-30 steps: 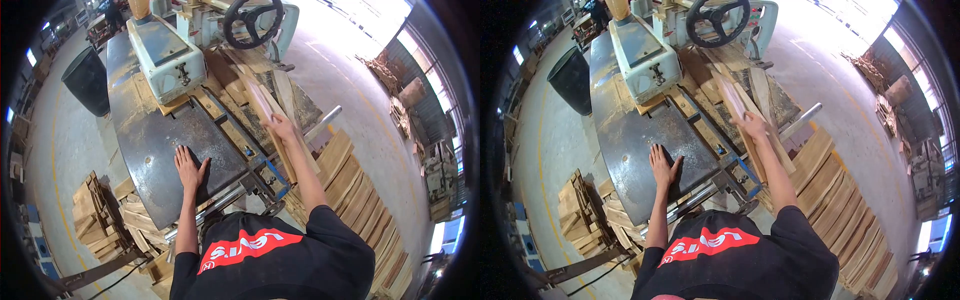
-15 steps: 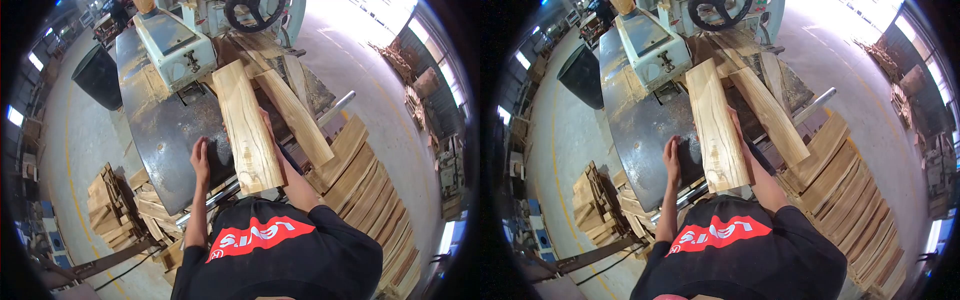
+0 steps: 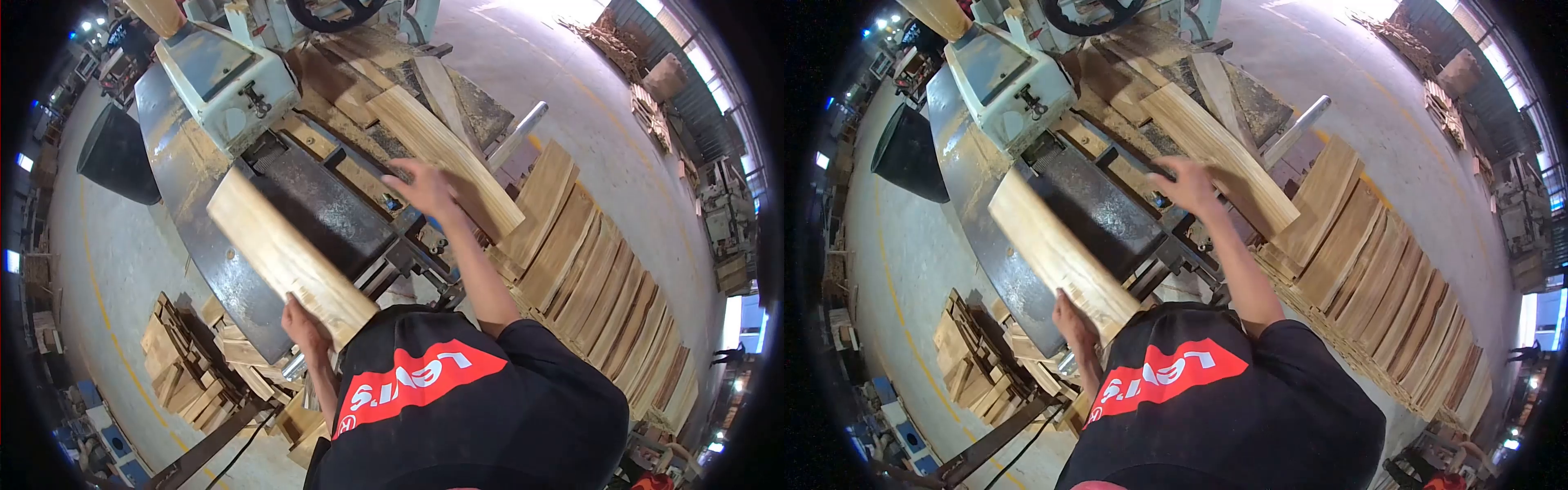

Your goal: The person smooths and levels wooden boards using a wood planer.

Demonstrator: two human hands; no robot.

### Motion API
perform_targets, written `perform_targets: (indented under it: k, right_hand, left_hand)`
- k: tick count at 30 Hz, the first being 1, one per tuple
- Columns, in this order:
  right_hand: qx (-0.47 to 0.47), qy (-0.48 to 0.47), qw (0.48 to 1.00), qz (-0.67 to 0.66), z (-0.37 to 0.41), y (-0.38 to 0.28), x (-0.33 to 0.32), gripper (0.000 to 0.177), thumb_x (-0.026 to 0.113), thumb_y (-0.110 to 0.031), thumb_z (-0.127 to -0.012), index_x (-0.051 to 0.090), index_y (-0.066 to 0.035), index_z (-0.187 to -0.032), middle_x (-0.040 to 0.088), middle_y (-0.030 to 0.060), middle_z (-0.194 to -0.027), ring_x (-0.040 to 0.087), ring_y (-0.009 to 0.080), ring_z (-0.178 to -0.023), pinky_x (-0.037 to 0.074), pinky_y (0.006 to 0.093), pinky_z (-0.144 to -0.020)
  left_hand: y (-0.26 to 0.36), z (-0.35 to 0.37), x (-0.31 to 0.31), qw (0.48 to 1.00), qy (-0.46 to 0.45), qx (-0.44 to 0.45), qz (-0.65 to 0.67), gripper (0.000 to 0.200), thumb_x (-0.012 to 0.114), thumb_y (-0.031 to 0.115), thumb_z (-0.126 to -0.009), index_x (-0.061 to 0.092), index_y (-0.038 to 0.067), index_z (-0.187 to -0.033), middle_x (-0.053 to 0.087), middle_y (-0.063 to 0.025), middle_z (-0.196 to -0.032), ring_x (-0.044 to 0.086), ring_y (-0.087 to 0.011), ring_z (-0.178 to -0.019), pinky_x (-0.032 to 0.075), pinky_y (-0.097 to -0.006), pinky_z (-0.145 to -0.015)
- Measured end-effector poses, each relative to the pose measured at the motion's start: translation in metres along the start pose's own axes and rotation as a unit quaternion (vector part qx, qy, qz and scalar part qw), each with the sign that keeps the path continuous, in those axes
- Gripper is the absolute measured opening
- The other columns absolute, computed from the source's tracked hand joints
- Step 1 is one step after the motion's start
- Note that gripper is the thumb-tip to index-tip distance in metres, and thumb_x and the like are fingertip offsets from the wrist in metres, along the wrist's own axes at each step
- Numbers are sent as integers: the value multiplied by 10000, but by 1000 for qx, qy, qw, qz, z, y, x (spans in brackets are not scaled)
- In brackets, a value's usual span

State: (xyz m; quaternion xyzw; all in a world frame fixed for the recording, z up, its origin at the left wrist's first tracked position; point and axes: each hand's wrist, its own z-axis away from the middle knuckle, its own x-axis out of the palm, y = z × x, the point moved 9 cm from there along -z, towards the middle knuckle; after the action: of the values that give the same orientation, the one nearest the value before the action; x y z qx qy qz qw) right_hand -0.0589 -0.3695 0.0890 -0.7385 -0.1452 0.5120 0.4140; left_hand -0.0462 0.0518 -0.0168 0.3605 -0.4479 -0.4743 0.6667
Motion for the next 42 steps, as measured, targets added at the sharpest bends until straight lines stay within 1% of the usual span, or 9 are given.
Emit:
perform_targets:
  k: [3,5,15,18,26,30,34,37,42]
  right_hand:
    - [70,53,943,322,20,63,-52,1012,913,-578,-721,528,-116,-1535,435,223,-1608,372,470,-1494,313,651,-1205]
    - [146,72,925,343,45,86,-80,1130,982,-498,-628,483,-142,-1578,382,277,-1627,360,477,-1506,292,612,-1236]
    - [76,150,939,298,90,78,-90,1066,1002,-328,-560,566,-191,-1522,393,190,-1591,387,418,-1434,300,593,-1188]
    - [29,190,919,345,97,53,-88,997,985,-289,-572,604,-213,-1490,398,168,-1596,400,398,-1424,307,577,-1170]
    - [-50,213,898,382,110,30,-95,923,971,-267,-588,653,-214,-1453,401,165,-1621,414,381,-1414,330,582,-1132]
    - [-21,221,922,316,114,30,-102,877,955,-237,-601,674,-219,-1432,411,170,-1626,409,408,-1429,328,576,-1175]
    - [64,164,980,95,107,38,-107,783,958,-274,-676,705,-158,-1408,554,192,-1516,520,363,-1367,385,514,-1171]
    - [72,117,988,-76,102,35,-92,786,961,-303,-722,688,-94,-1429,682,149,-1356,624,253,-1248,456,388,-1111]
    - [161,3,934,-319,104,4,-58,756,916,-302,-829,637,-32,-1477,732,25,-1168,643,75,-1040,482,225,-934]
  left_hand:
    - [34,9,-54,992,107,55,-49,374,549,307,-1136,685,6,-960,473,65,-658,352,-48,-542,286,-273,-497]
    - [66,24,-86,971,175,70,-144,412,559,330,-1130,657,10,-890,386,78,-601,292,-51,-521,237,-279,-481]
    - [44,-26,-341,929,363,31,-63,406,660,318,-1070,613,2,-818,549,-26,-642,438,-219,-521,392,-413,-510]
    - [7,-67,-430,967,224,-53,-110,414,641,364,-1059,624,27,-818,609,-67,-637,481,-282,-472,416,-438,-485]
    - [-20,-32,-398,969,84,-123,-195,519,540,552,-1077,639,46,-1137,579,-4,-872,513,-129,-740,406,-297,-643]
    - [-15,-2,-350,965,1,-8,-263,688,497,671,-1059,636,33,-1276,592,7,-924,541,-97,-779,408,-256,-666]
    - [-29,-9,-360,974,51,6,-220,682,530,665,-1043,645,35,-1279,608,15,-841,535,-101,-664,379,-247,-595]
    - [-31,-5,-349,975,110,-128,-145,490,554,501,-1067,671,77,-1283,598,18,-799,519,-108,-646,346,-260,-572]
    - [-65,-35,-398,959,182,-111,-186,419,567,536,-1029,685,139,-966,624,-32,-674,556,-226,-504,402,-375,-440]
